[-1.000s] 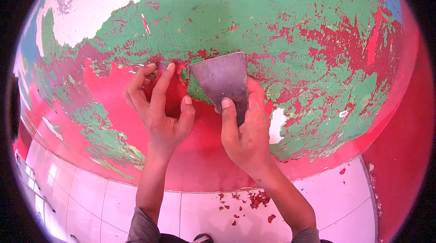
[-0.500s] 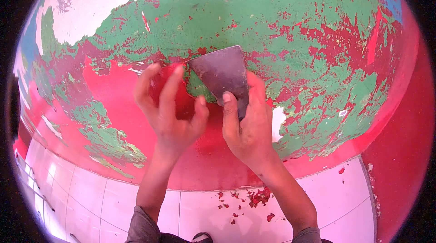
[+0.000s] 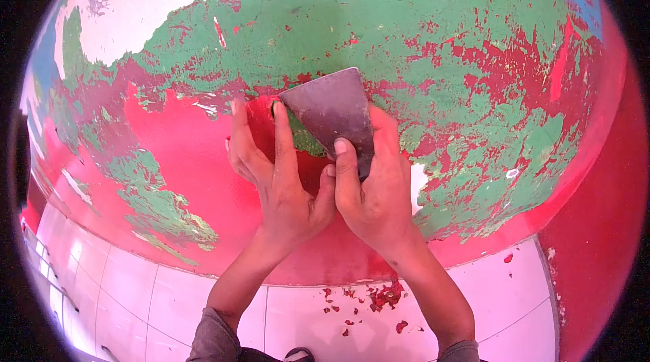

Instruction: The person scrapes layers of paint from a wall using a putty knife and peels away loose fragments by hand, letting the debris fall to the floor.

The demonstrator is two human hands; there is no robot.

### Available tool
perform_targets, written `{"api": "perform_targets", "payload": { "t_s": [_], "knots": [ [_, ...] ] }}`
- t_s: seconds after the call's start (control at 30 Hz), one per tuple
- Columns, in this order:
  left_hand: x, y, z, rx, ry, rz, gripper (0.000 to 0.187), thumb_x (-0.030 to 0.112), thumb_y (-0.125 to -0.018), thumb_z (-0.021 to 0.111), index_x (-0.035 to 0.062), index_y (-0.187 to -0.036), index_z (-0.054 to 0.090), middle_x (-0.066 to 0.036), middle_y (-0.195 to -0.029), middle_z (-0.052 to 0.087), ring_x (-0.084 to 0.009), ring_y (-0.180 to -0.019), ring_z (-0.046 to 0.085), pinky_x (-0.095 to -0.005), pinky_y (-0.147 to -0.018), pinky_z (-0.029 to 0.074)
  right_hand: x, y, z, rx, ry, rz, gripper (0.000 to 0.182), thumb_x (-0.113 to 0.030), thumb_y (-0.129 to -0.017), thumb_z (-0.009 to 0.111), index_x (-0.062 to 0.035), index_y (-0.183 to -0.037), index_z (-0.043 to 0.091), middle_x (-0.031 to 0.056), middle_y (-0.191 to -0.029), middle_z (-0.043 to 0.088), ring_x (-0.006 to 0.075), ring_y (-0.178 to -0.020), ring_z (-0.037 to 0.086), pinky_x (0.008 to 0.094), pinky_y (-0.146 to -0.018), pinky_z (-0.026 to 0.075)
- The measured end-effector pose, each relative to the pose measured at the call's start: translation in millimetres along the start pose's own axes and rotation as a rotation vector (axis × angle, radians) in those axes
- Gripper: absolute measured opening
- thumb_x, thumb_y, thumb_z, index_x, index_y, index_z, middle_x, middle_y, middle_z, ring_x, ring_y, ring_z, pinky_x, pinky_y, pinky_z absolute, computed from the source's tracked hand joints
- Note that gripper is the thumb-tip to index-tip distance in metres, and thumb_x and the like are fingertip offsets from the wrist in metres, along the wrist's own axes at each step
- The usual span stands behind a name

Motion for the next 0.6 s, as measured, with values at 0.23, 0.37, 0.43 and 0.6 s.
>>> {"api": "perform_targets", "payload": {
  "t_s": [0.23, 0.37, 0.43, 0.6],
  "knots": [
    [-0.4, -2.1, -2.4, -0.022, -0.029, 0.008, 0.083, 0.02, -0.074, 0.064, -0.003, -0.143, 0.024, -0.037, -0.145, 0.005, -0.0467, -0.134, 0.01, -0.0568, -0.102, 0.01, 2.6, -0.6, -0.9, -0.088, -0.003, 0.013, 0.04, -0.002, -0.093, 0.049, 0.003, -0.128, 0.031, 0.0101, -0.106, 0.053, 0.0113, -0.089, 0.056, 0.0234, -0.073, 0.049],
    [-0.3, -3.7, -2.3, -0.014, -0.039, 0.008, 0.082, 0.02, -0.074, 0.064, -0.003, -0.143, 0.025, -0.036, -0.145, 0.005, -0.046, -0.133, 0.011, -0.0556, -0.102, 0.012, 4.4, -3.4, -2.6, -0.116, 0.024, 0.017, 0.04, -0.002, -0.093, 0.049, 0.0022, -0.128, 0.03, 0.0094, -0.103, 0.054, 0.0111, -0.085, 0.057, 0.0232, -0.071, 0.05],
    [-0.1, -4.2, -2.8, -0.01, -0.038, 0.006, 0.083, 0.021, -0.074, 0.064, -0.0029, -0.143, 0.025, -0.036, -0.145, 0.005, -0.0457, -0.134, 0.011, -0.0553, -0.102, 0.012, 4.9, -3.6, -2.5, -0.102, 0.015, -0.026, 0.039, -0.003, -0.093, 0.049, 0.0018, -0.128, 0.031, 0.0093, -0.102, 0.055, 0.011, -0.083, 0.057, 0.0231, -0.071, 0.05],
    [-0.6, -3.6, -3.3, -0.005, -0.019, 0.011, 0.083, 0.022, -0.073, 0.066, -0.002, -0.143, 0.026, -0.035, -0.145, 0.006, -0.0448, -0.134, 0.011, -0.0546, -0.102, 0.012, 2.2, -4.1, -3.1, -0.104, -0.092, 0.055, 0.036, -0.003, -0.092, 0.05, 0.0025, -0.125, 0.037, 0.0107, -0.098, 0.058, 0.0119, -0.08, 0.06, 0.0252, -0.068, 0.05]
  ]
}}
Point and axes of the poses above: each hand's wrist, its own y-axis away from the middle knuckle, its own z-axis out of the palm, x = y × z, the point moved 6 cm from there along -y, towards the middle knuckle
